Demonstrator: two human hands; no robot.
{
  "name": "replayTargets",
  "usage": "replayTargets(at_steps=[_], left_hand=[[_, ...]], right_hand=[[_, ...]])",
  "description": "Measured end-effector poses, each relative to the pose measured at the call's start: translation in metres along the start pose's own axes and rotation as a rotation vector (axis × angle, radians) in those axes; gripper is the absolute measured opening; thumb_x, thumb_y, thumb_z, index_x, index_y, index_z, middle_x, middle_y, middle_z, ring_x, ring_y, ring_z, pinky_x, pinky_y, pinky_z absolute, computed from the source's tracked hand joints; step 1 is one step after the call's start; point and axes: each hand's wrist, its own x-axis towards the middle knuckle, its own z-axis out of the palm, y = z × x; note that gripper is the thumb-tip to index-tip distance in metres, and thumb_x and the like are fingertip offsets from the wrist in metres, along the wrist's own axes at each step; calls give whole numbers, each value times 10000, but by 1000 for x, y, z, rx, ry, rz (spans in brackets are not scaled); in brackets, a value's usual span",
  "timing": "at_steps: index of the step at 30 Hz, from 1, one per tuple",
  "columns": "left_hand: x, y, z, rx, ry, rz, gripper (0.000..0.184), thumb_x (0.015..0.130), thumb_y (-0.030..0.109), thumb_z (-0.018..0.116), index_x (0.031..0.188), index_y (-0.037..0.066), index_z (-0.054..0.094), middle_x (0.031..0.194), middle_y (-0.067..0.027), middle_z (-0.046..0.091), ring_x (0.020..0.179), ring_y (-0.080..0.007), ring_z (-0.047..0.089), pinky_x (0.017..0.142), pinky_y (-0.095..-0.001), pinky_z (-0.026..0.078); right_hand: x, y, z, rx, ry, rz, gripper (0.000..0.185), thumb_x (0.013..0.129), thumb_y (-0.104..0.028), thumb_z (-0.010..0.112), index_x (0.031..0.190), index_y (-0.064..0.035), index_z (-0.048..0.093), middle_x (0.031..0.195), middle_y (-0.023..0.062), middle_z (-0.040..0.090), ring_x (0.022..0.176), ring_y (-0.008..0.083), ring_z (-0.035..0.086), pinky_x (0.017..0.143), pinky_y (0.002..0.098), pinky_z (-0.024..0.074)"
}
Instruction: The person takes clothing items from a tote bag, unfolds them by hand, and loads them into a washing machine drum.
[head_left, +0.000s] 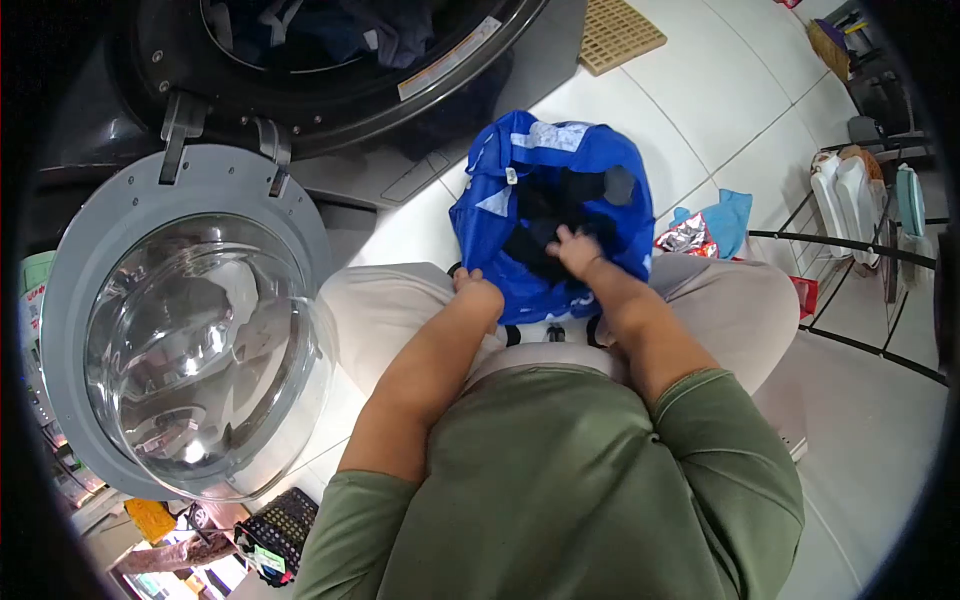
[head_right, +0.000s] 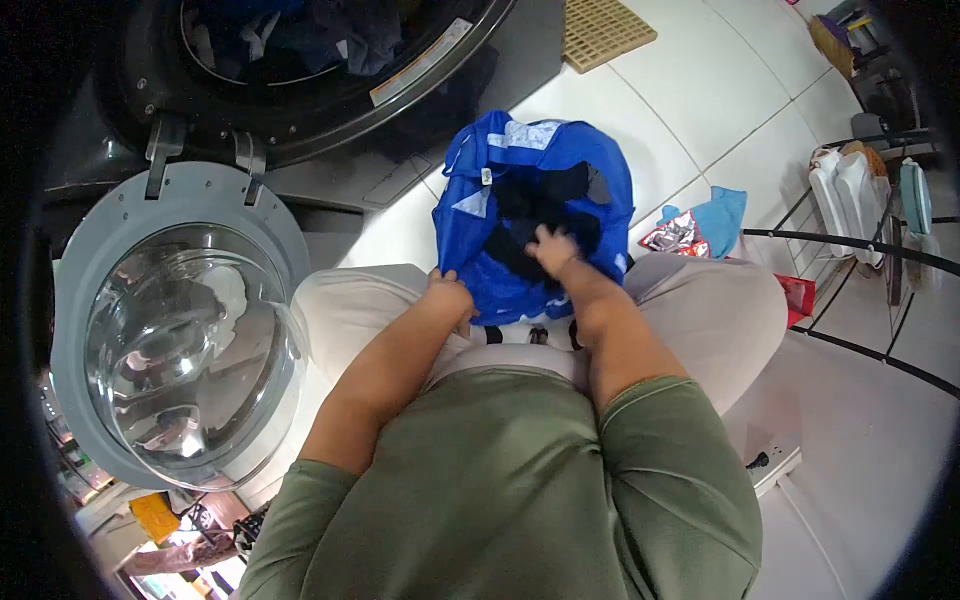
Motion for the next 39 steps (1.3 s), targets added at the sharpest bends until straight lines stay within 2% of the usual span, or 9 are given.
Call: replayTargets(at_steps=[4, 9, 15, 20, 23, 26, 29, 36, 39], left_hand=[[-15, 1, -18, 147, 44, -54, 579, 751, 461, 745, 1305, 379, 597, 1472, -12, 438, 1396, -257, 290, 1059, -558, 220], [8, 2, -25, 83, 218, -56, 392, 918, 315, 573, 1307, 354, 600, 1446, -54, 468, 1339, -291, 391, 1049, -601, 265], [-53, -2, -70, -253, 439, 61, 367, 960, 266, 494, 1260, 114, 641, 1419, -103, 496, 1260, -340, 493, 1043, -627, 305], [-41, 4, -67, -44, 477, 56, 300, 939, 320, 547, 1210, 340, 675, 1435, -108, 465, 1277, -361, 468, 1098, -632, 234], [-40, 4, -55, -123, 612, 146, 327, 889, 350, 621, 1208, 302, 680, 1449, -106, 453, 1305, -377, 439, 1097, -674, 188], [-50, -17, -52, -187, 774, -22, 367, 844, 347, 672, 1188, 219, 689, 1381, -126, 524, 1274, -380, 480, 1085, -640, 260], [-12, -40, -51, -469, 630, 40, 332, 831, 223, 623, 1152, 196, 704, 1322, -171, 571, 1257, -349, 512, 1075, -545, 344], [-79, -68, -83, -1444, 1694, 81, 552, 824, 291, 698, 1302, 52, 562, 1351, -188, 524, 1249, -334, 503, 1018, -394, 416], [-98, -75, -71, -2294, 842, -263, 807, 851, 570, 625, 1445, 74, 397, 1492, -200, 362, 1351, -350, 394, 1073, -511, 337]], right_hand=[[20, 40, -51, 613, 451, 516, 602, 713, -204, 793, 1264, -173, 554, 1330, 222, 499, 1184, 445, 533, 938, 474, 491], [4, 107, -150, 1034, 486, 234, 1141, 640, -485, 855, 1464, 53, 278, 1358, 322, 485, 1309, 371, 468, 1076, 395, 394], [-52, 157, -195, 561, 890, 446, 665, 844, -203, 710, 1417, -20, 428, 1314, 280, 540, 1207, 403, 544, 999, 428, 452], [-26, 112, -192, 586, 934, 261, 234, 841, -217, 694, 971, -24, 709, 1003, 192, 684, 950, 350, 654, 842, 425, 514], [10, 79, -146, 396, 353, -121, 284, 859, -290, 692, 975, -31, 707, 976, 181, 679, 940, 350, 650, 804, 416, 521], [3, 66, -116, 366, -488, -187, 1164, 648, -829, 620, 1421, 20, 424, 1417, 236, 477, 1293, 339, 491, 1055, 401, 396], [-25, 18, -107, 620, -422, -288, 1342, 640, -685, 766, 1529, 12, 40, 1444, 297, 410, 1301, 337, 481, 1050, 371, 391], [-18, -51, -177, 1070, 655, -14, 301, 804, -143, 675, 1086, -39, 663, 997, 255, 663, 975, 421, 636, 820, 424, 513], [-76, -61, -293, 1152, 606, -160, 290, 870, -188, 689, 1107, -21, 668, 948, 101, 713, 851, 146, 646, 808, 314, 504]])
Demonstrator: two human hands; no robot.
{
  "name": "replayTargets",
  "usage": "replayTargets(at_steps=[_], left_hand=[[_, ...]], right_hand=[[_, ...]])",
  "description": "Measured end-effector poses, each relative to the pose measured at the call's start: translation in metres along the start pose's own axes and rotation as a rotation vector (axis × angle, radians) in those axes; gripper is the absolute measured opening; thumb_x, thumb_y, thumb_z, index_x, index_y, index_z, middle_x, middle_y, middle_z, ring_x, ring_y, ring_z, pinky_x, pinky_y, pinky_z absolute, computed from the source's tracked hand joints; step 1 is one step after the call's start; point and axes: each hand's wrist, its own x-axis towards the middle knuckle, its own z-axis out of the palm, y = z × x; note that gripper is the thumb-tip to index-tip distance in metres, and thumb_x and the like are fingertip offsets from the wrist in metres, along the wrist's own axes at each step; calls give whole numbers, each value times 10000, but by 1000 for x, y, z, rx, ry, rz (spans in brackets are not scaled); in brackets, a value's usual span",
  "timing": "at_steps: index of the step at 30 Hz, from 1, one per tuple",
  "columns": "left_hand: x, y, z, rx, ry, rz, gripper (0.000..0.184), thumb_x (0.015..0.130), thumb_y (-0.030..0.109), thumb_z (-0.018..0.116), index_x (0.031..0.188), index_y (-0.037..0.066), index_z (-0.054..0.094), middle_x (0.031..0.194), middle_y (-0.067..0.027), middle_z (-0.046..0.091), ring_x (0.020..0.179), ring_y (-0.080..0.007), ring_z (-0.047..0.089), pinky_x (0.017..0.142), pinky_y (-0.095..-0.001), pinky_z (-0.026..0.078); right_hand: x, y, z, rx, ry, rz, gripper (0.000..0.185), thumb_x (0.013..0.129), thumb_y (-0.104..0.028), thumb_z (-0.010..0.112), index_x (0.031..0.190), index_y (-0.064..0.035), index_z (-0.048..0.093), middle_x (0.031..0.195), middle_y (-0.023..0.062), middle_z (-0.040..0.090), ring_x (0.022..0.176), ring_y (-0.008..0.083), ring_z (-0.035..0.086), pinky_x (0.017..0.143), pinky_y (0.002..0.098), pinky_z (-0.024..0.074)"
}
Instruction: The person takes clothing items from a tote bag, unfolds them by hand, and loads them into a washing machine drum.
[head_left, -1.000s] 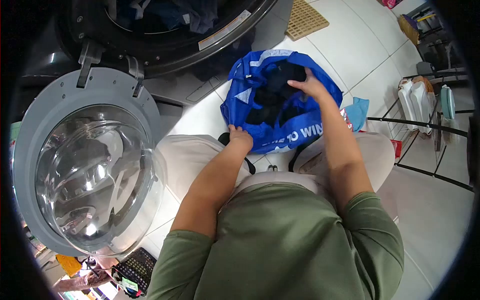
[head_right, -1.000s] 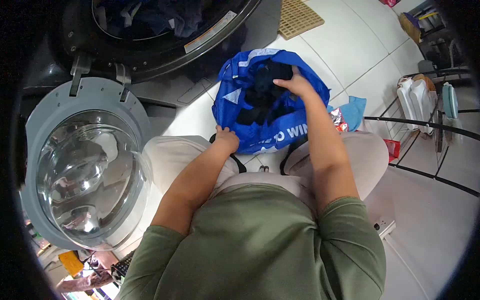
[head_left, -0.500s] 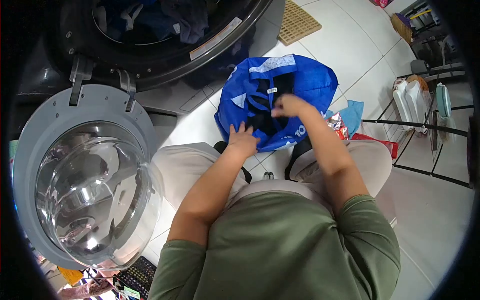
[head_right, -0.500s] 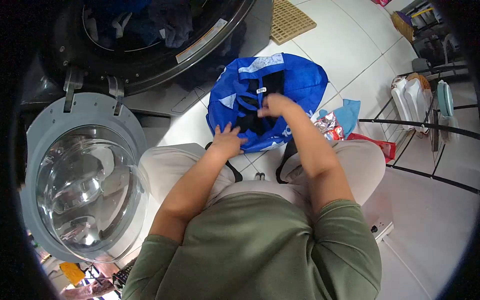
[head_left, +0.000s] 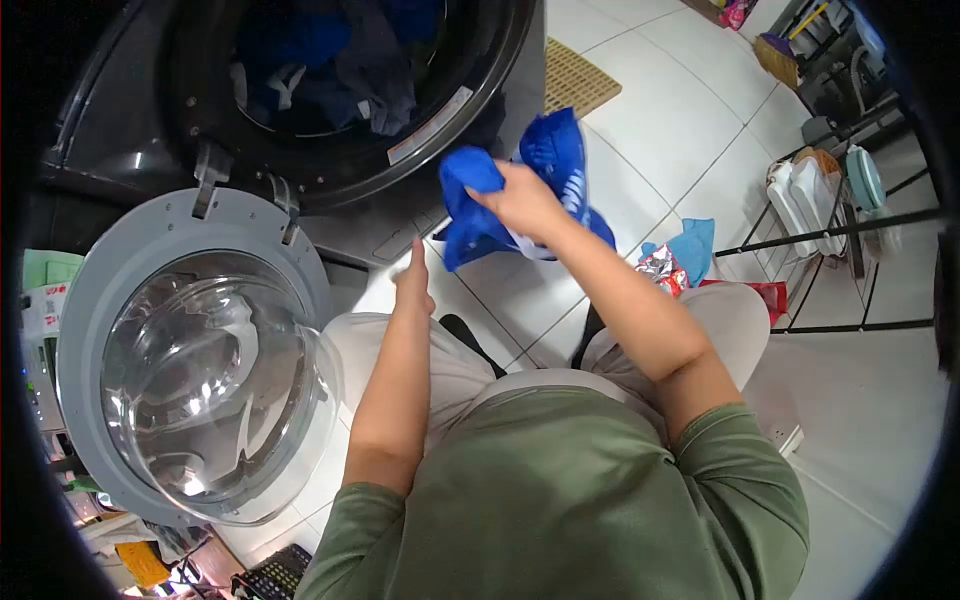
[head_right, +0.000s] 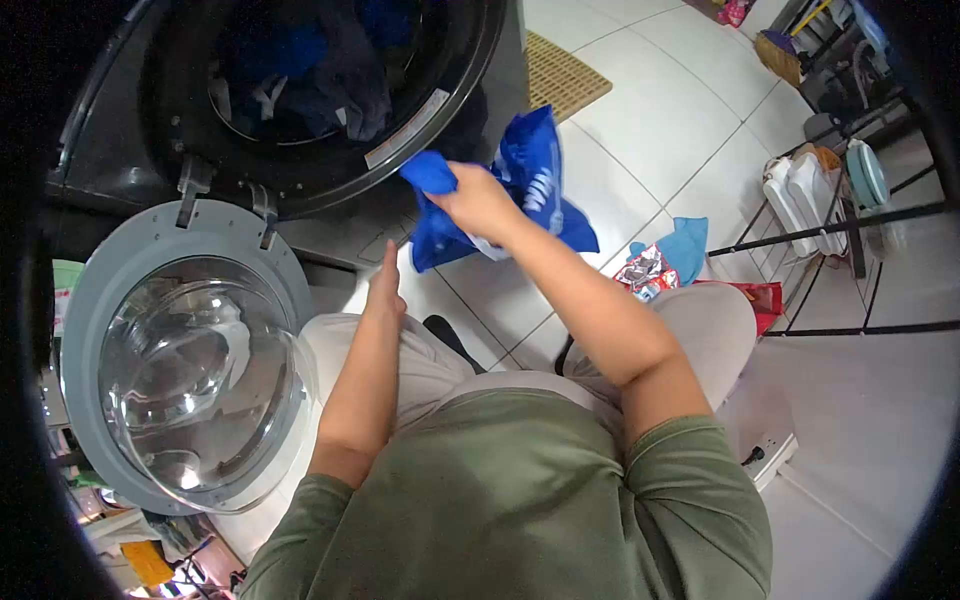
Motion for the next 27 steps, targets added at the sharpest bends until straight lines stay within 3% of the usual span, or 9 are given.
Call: replayTargets(at_steps=[3, 7, 11, 13, 15, 19, 22, 24, 27], left_hand=[[25, -26, 1, -443, -529, -186, 590, 948, 527, 499, 1303, 55, 501, 1295, -185, 523, 1172, -349, 535, 962, -538, 448], [-9, 38, 2, -552, -957, 433, 161, 981, 245, 516, 988, 104, 594, 948, -75, 626, 867, -194, 595, 721, -321, 481], [-74, 97, 9, -399, -683, 425, 241, 898, 121, 655, 733, 128, 479, 720, -37, 567, 658, -143, 537, 628, -276, 432], [-86, 109, 24, -280, -552, 457, 217, 883, 118, 664, 723, 110, 518, 712, -25, 567, 634, -130, 520, 607, -274, 413], [-101, 123, 43, -119, -529, 630, 182, 871, 120, 672, 730, 89, 563, 699, -16, 564, 634, -118, 510, 599, -271, 399], [-134, 105, 83, 100, -612, 870, 169, 856, 178, 696, 823, 18, 650, 753, -51, 597, 698, -148, 532, 664, -286, 417], [-98, 71, 64, 587, 193, 1623, 314, 818, 285, 734, 944, 4, 671, 1086, -206, 616, 1024, -249, 598, 847, -342, 470], [-64, 21, 37, 988, 450, 1543, 378, 806, 328, 740, 987, 1, 682, 1118, -220, 634, 1072, -262, 623, 874, -350, 486], [40, -55, 3, 789, -339, 501, 364, 812, 316, 722, 995, 3, 702, 872, -168, 709, 803, -274, 701, 746, -363, 533]], right_hand=[[-1, -79, -31, 366, 83, -124, 332, 852, -244, 733, 1052, 15, 672, 884, 68, 704, 802, 133, 627, 762, 307, 508], [6, -88, -100, 753, -110, -185, 392, 852, -317, 751, 1098, -22, 671, 970, 67, 710, 852, 129, 658, 788, 289, 524], [25, 1, -174, 119, 392, -98, 621, 771, -392, 810, 1184, 27, 613, 1144, 189, 665, 1024, 222, 658, 895, 369, 523], [-7, 12, -176, -694, 501, 506, 863, 720, -422, 835, 1361, 22, 467, 1364, 247, 516, 1184, 301, 581, 967, 406, 487], [-40, 31, -150, -401, 255, -147, 957, 702, -417, 840, 1437, -24, 372, 1507, 227, 350, 1270, 370, 499, 1003, 431, 458], [-52, -25, -63, -358, 22, -220, 753, 747, -346, 796, 1371, -69, 479, 1211, 232, 623, 1115, 410, 597, 925, 440, 483], [5, 13, -79, -150, 371, -190, 312, 849, -276, 696, 1056, -43, 690, 917, 206, 702, 918, 360, 678, 810, 403, 522], [1, 6, -106, 243, 339, 22, 392, 885, -335, 688, 1150, -48, 662, 962, 152, 717, 865, 267, 682, 800, 384, 522], [-1, 26, -121, 418, 295, 152, 434, 910, -376, 669, 1197, -50, 645, 1019, 118, 704, 899, 217, 655, 816, 377, 517]])
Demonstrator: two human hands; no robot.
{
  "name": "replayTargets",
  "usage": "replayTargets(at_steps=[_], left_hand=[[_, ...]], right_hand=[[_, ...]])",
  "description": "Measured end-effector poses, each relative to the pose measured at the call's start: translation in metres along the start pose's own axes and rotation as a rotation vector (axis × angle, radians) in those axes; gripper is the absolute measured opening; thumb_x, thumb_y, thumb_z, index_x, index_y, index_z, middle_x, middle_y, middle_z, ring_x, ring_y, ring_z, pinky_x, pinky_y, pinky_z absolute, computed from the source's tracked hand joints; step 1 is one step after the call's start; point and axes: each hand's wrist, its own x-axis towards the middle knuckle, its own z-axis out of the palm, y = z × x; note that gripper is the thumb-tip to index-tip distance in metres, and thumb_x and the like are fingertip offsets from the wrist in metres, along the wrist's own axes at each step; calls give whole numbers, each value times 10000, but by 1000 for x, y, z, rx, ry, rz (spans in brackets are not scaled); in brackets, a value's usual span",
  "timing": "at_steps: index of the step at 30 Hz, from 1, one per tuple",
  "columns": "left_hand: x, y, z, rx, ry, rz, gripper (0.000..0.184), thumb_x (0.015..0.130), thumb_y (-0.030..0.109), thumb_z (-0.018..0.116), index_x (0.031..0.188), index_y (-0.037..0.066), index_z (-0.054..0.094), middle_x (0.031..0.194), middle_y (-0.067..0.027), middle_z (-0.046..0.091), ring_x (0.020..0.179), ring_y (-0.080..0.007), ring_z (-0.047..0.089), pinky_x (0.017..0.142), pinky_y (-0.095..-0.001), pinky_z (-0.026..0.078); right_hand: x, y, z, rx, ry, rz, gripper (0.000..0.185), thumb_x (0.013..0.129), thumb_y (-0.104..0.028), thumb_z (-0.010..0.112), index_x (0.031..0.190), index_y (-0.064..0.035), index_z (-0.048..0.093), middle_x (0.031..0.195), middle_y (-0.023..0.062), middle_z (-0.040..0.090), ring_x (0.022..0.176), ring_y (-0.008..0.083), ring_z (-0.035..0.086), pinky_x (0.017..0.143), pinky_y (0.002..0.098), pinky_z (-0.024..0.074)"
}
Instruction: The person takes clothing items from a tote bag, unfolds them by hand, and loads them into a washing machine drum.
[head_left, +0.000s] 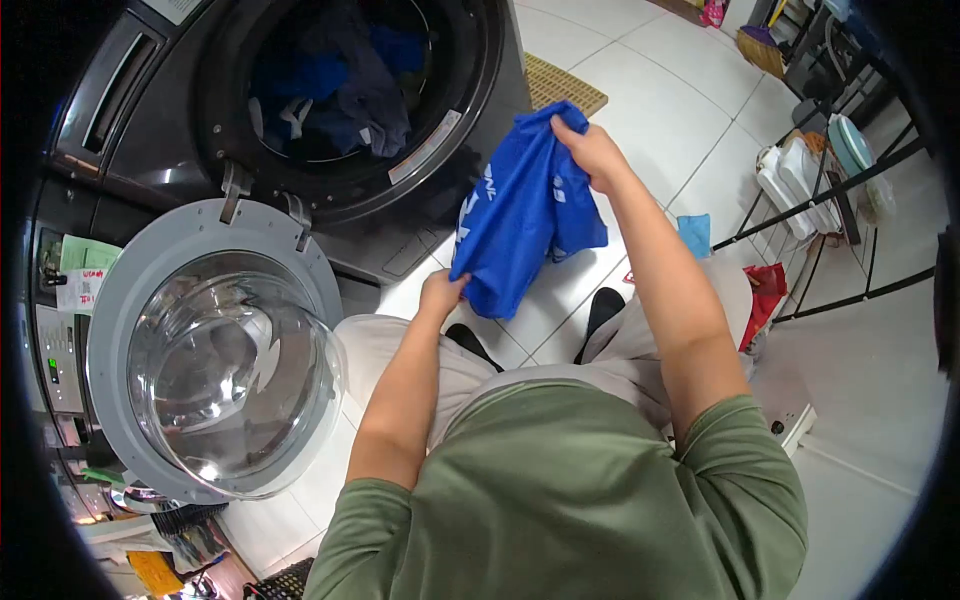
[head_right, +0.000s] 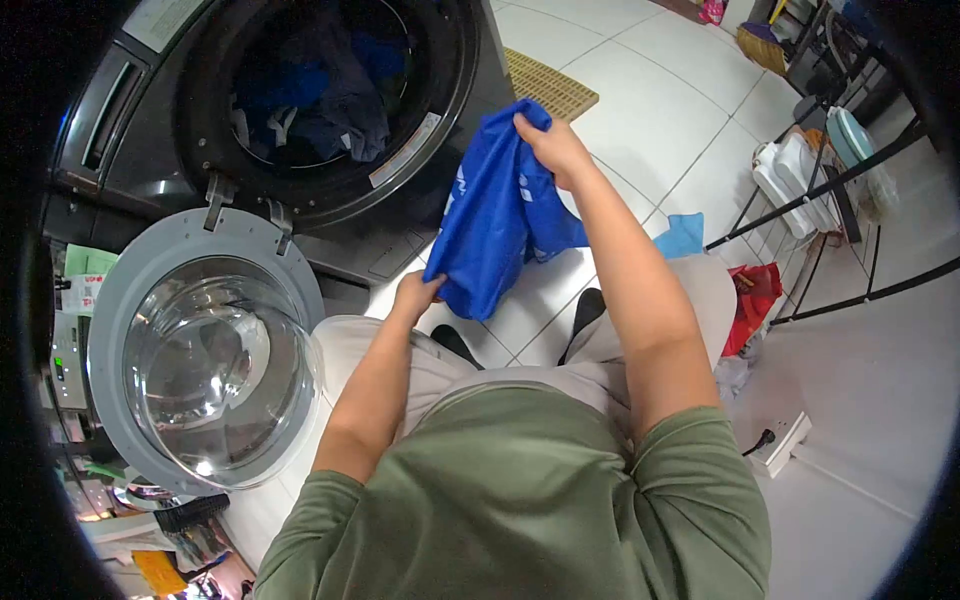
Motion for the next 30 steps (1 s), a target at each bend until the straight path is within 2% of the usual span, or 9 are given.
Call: replayTargets(at_steps=[8, 10, 18, 20, 22, 24, 25, 26, 30], left_hand=[[-73, 212, -134, -338, 656, 590, 279, 832, 76, 552, 1058, 31, 709, 738, -108, 671, 687, -177, 638, 668, -313, 505], [-55, 231, -144, 43, 612, 645, 278, 867, 116, 560, 1086, 23, 703, 831, -104, 701, 794, -157, 652, 751, -284, 503], [-80, 321, -154, -435, 108, 894, 352, 956, 234, 567, 1254, 50, 605, 1133, -85, 665, 1001, -142, 627, 867, -284, 486], [-138, 361, -143, -549, 117, 954, 251, 872, 117, 493, 1037, 10, 649, 931, -70, 643, 842, -159, 574, 779, -285, 463], [-145, 366, -159, -753, -122, 1043, 365, 967, 229, 584, 1256, 10, 540, 1068, -69, 628, 931, -130, 587, 833, -264, 480], [-132, 346, -178, -719, 38, 1013, 493, 953, 313, 611, 1377, 105, 469, 1332, -72, 492, 1240, -213, 453, 1048, -411, 319], [-116, 326, -184, -700, 159, 1018, 427, 954, 272, 599, 1328, 78, 524, 1255, -83, 570, 1136, -198, 545, 964, -361, 407], [-99, 301, -185, -678, 280, 1016, 370, 955, 232, 588, 1278, 52, 579, 1179, -93, 648, 1032, -182, 638, 880, -312, 494], [-68, 206, -178, -726, 287, 476, 357, 956, 224, 594, 1274, 63, 580, 1241, -89, 605, 1037, -188, 631, 845, -303, 501]], right_hand=[[-20, -51, -31, -306, -38, -129, 486, 901, -440, 658, 1138, -15, 669, 974, 102, 712, 854, 174, 657, 766, 325, 523], [-27, -66, -14, -383, -1, -244, 468, 904, -434, 657, 1105, -11, 682, 909, 90, 711, 843, 161, 652, 745, 330, 523], [-58, -128, 56, -250, -100, -830, 477, 804, -238, 691, 1196, 11, 578, 1048, 146, 669, 968, 239, 642, 851, 351, 499], [-49, -141, 66, -270, -165, -976, 487, 752, -164, 692, 1196, 7, 586, 1034, 163, 680, 971, 225, 656, 842, 344, 506], [-52, -182, 51, -561, 219, -615, 291, 731, -144, 672, 981, 5, 678, 796, 126, 703, 726, 210, 659, 702, 370, 522], [-31, -204, 19, -411, 507, -916, 212, 781, -121, 657, 952, 2, 680, 783, 110, 694, 637, 195, 629, 598, 353, 503], [-21, -221, -3, -73, 525, -535, 156, 816, -111, 649, 929, -8, 679, 729, 75, 661, 575, 180, 602, 530, 337, 482], [-18, -224, -2, 316, 368, -866, 123, 834, -111, 640, 915, -21, 667, 688, 36, 622, 522, 176, 570, 481, 322, 456], [32, -226, -66, 26, 352, -612, 141, 848, -94, 610, 953, -9, 653, 794, 60, 651, 615, 192, 611, 544, 384, 501]])
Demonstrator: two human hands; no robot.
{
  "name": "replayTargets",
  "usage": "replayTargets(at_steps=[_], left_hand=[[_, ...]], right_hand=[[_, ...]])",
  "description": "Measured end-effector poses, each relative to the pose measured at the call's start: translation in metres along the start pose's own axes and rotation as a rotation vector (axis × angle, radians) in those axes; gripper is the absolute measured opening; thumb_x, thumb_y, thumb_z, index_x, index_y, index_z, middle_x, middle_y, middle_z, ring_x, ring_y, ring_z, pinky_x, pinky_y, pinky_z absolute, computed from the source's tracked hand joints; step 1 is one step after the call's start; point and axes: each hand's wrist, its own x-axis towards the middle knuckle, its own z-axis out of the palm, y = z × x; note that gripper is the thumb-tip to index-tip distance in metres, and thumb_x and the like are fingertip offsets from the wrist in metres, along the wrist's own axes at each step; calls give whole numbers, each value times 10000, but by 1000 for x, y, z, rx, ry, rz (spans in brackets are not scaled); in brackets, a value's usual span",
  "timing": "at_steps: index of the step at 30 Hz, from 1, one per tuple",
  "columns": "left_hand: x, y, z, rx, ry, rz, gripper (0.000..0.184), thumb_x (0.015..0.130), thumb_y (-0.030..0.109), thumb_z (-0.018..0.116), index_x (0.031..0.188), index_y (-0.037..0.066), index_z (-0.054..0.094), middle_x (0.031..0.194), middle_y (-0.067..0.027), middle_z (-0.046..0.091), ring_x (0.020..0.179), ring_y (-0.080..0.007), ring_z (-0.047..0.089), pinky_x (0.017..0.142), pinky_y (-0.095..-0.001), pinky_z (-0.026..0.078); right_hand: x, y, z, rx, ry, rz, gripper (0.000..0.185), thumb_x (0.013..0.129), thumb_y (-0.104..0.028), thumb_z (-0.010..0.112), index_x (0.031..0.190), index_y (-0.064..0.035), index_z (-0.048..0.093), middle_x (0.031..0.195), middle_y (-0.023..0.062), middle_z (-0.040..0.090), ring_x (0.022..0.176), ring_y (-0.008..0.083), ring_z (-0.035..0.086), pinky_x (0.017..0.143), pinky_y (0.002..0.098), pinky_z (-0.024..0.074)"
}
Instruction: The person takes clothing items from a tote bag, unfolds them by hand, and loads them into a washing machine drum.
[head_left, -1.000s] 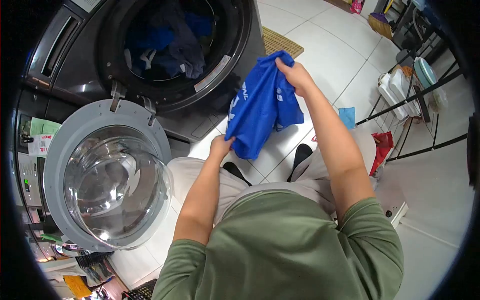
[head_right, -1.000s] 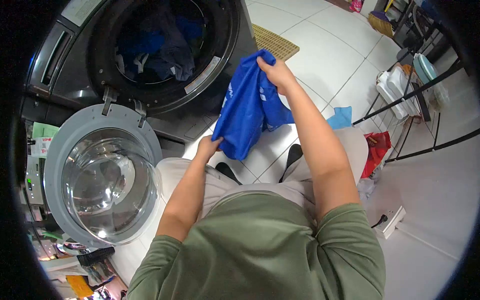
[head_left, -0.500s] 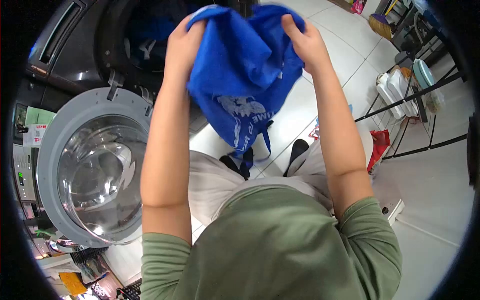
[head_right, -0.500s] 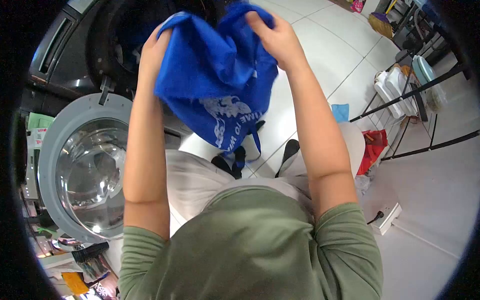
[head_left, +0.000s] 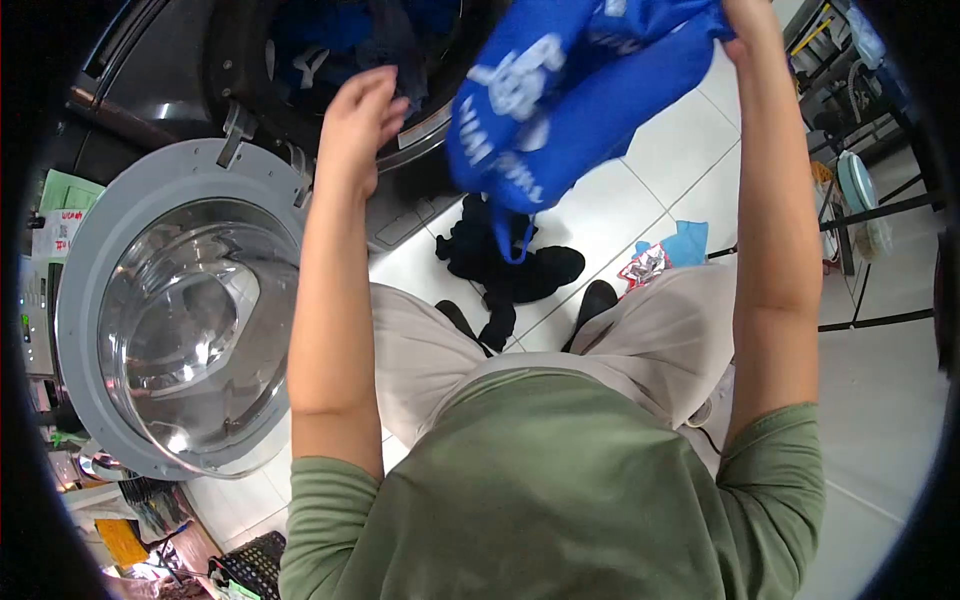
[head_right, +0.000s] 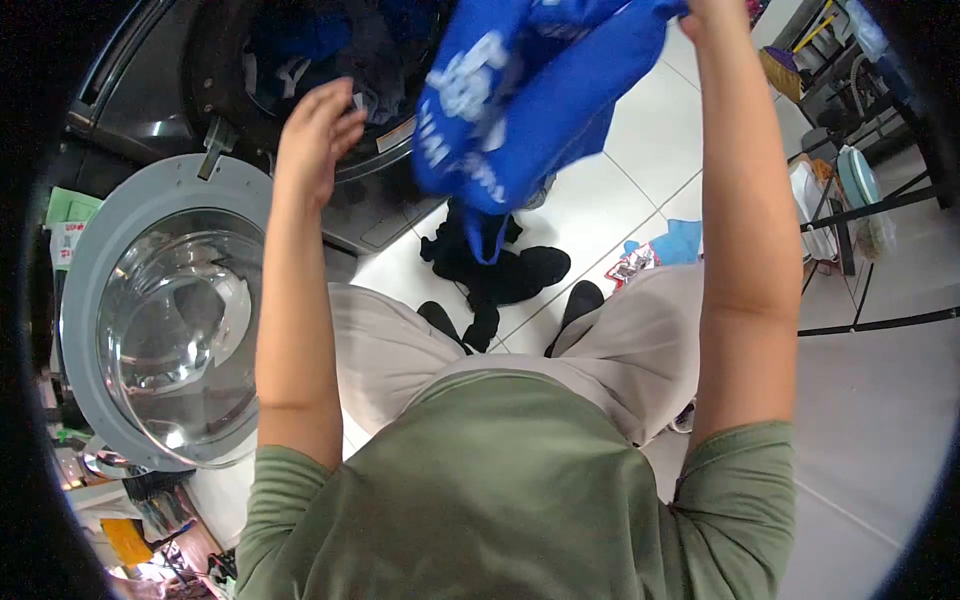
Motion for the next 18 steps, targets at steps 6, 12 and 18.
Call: replayTargets(at_steps=[6, 12, 18], left_hand=[[-14, -121, -57, 58, 236, -199, 238, 932, 145, 591, 1145, 46, 635, 967, -29, 636, 820, -89, 581, 699, -224, 461], [-8, -179, -76, 340, 359, -134, 246, 875, 157, 627, 1093, 53, 670, 1086, -103, 590, 974, -219, 592, 859, -326, 467], [9, -184, -78, 352, 521, -131, 256, 858, 167, 633, 1100, 94, 675, 1205, -151, 515, 1021, -277, 617, 897, -353, 473]], right_hand=[[73, -15, -56, -321, 310, -793, 505, 835, -224, 727, 1245, 5, 541, 1004, 137, 649, 849, 263, 652, 748, 451, 563], [67, 54, -74, -969, 272, -845, 379, 824, -220, 649, 1147, -23, 632, 1042, 226, 677, 956, 433, 646, 814, 453, 512], [-38, 280, -74, -1662, -309, -158, 860, 707, -159, 796, 1456, -142, 375, 1295, 347, 481, 1193, 469, 500, 990, 469, 447]])
